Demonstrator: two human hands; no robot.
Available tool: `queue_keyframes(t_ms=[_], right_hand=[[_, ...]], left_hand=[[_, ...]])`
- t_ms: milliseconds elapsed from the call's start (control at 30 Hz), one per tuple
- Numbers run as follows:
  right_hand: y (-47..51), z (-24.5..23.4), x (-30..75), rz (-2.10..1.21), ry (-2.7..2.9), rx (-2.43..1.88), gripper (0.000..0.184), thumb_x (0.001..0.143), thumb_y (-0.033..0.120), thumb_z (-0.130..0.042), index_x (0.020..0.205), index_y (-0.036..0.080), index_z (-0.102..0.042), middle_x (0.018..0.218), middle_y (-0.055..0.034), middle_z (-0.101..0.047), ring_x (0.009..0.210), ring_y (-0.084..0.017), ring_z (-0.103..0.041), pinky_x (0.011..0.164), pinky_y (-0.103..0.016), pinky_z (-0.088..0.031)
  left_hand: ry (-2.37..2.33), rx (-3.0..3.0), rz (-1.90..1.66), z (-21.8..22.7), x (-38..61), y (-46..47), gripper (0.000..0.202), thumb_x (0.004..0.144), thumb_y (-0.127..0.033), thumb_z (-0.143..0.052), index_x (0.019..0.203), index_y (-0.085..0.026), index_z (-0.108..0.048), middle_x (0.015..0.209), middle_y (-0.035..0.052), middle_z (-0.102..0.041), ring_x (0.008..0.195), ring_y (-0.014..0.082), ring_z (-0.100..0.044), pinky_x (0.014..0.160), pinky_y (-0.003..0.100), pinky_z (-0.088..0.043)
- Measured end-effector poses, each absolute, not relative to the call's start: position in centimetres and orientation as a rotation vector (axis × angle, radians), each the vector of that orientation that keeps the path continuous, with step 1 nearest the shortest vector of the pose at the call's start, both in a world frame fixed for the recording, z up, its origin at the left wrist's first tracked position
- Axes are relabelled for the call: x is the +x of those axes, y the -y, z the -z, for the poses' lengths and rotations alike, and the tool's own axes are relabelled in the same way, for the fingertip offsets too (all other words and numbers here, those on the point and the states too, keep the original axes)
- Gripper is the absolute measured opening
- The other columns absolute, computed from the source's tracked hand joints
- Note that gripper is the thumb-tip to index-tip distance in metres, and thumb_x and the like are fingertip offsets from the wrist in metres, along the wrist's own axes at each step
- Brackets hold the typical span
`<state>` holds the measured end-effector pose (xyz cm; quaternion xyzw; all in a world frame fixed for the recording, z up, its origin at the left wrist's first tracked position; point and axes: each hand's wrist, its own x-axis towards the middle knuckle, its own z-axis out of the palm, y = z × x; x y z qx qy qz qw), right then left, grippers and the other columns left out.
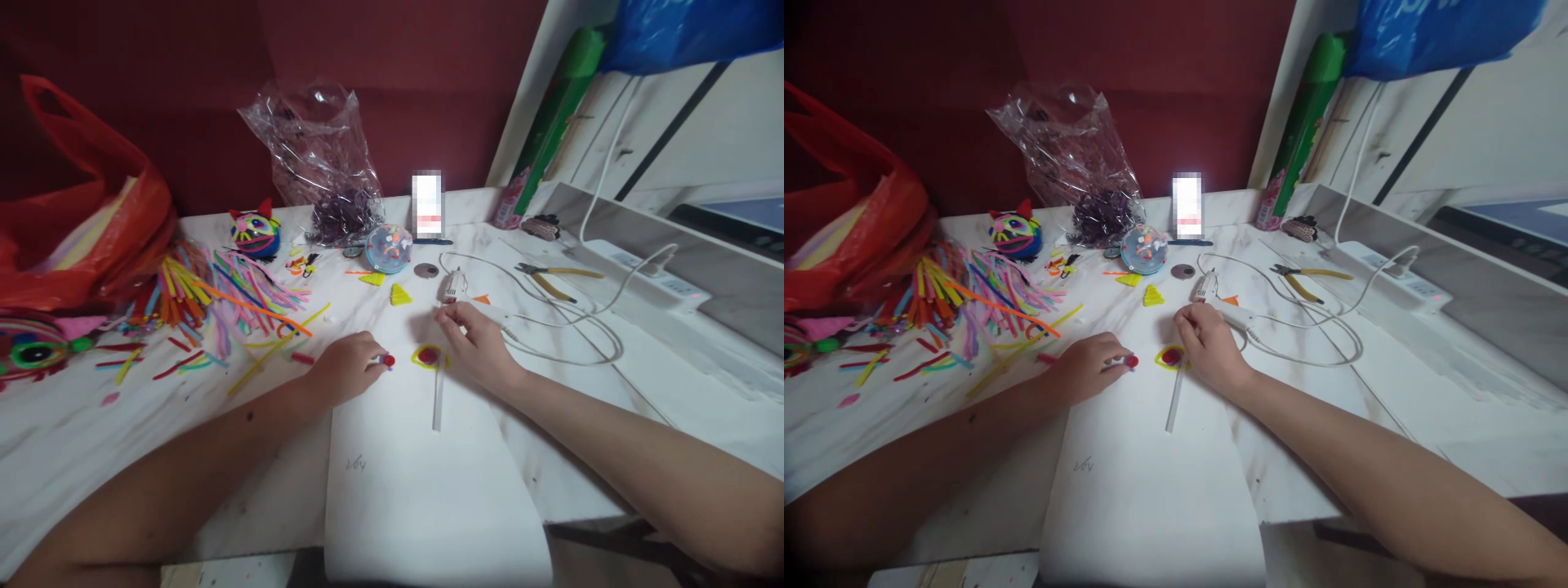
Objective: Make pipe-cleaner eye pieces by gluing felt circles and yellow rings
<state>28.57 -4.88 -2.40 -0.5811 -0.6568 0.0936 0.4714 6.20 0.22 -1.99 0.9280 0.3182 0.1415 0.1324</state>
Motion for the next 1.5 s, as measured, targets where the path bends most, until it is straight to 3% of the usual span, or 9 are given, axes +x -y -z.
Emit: queue_keyframes(t_ms=[167, 667, 867, 1000, 1167, 1367, 1500], right_hand=[[4.9, 2.3, 28.5, -0.234, 1.621, -1.439, 0.013, 0.085, 0.026, -0.044, 0.076, 0.021, -0.053, 0.072, -0.0020, -0.058, 0.068, -0.017, -0.052, 0.065, -0.032, -0.041], [5.6, 2.1, 27.8, -0.173, 1.880, -1.330, 0.014, 0.083, 0.017, -0.045, 0.076, 0.020, -0.057, 0.069, -0.0026, -0.060, 0.070, -0.019, -0.054, 0.071, -0.034, -0.041], [5.7, 2.3, 28.0, -0.153, 1.874, -1.335, 0.016, 0.084, 0.019, -0.044, 0.078, 0.020, -0.058, 0.073, -0.0039, -0.063, 0.074, -0.020, -0.056, 0.073, -0.035, -0.042], [5.9, 2.3, 28.0, -0.175, 1.887, -1.342, 0.016, 0.084, 0.022, -0.044, 0.075, 0.022, -0.057, 0.072, -0.0040, -0.063, 0.071, -0.020, -0.056, 0.071, -0.036, -0.044], [6.1, 2.3, 27.9, -0.193, 1.864, -1.323, 0.014, 0.083, 0.024, -0.046, 0.076, 0.022, -0.058, 0.072, -0.0045, -0.064, 0.071, -0.022, -0.057, 0.068, -0.037, -0.044], [6.2, 2.3, 27.6, -0.204, 1.870, -1.310, 0.014, 0.082, 0.023, -0.046, 0.075, 0.022, -0.057, 0.071, -0.0043, -0.064, 0.070, -0.022, -0.057, 0.067, -0.037, -0.044], [6.3, 2.4, 27.4, -0.212, 1.863, -1.307, 0.014, 0.082, 0.024, -0.046, 0.075, 0.022, -0.058, 0.069, -0.0038, -0.063, 0.070, -0.021, -0.057, 0.067, -0.038, -0.045]], left_hand=[[-0.935, 2.579, -0.467, 2.4, 5.4, -0.7, 0.020, 0.072, -0.012, -0.062, 0.092, -0.015, -0.063, 0.080, 0.0016, -0.061, 0.071, 0.0123, -0.057, 0.064, 0.022, -0.044], [-0.902, 2.583, -0.632, 2.2, 5.7, -0.3, 0.014, 0.071, -0.015, -0.061, 0.085, -0.014, -0.063, 0.073, 0.0002, -0.058, 0.062, 0.0099, -0.054, 0.059, 0.021, -0.043], [-1.118, 2.403, -1.040, -2.8, 3.9, -1.9, 0.016, 0.078, -0.024, -0.052, 0.073, -0.015, -0.064, 0.070, 0.0007, -0.061, 0.065, 0.0106, -0.054, 0.063, 0.021, -0.042], [-1.305, 2.421, -0.548, -6.4, 1.2, -3.1, 0.016, 0.076, -0.023, -0.053, 0.072, -0.014, -0.065, 0.065, -0.0003, -0.060, 0.060, 0.0109, -0.052, 0.057, 0.021, -0.038], [-1.160, 2.698, 0.103, -4.5, -2.1, -3.1, 0.016, 0.076, -0.014, -0.049, 0.071, -0.015, -0.065, 0.074, 0.0024, -0.063, 0.070, 0.0135, -0.056, 0.064, 0.022, -0.038], [-1.115, 2.978, 0.120, -1.1, -3.3, -2.2, 0.023, 0.085, -0.015, -0.041, 0.080, -0.015, -0.063, 0.087, 0.0078, -0.063, 0.085, 0.0181, -0.057, 0.078, 0.028, -0.040], [-1.299, 2.931, 0.110, -1.3, -3.2, -2.4, 0.024, 0.084, -0.016, -0.037, 0.081, -0.015, -0.061, 0.083, 0.0074, -0.062, 0.080, 0.0187, -0.056, 0.072, 0.028, -0.040]])
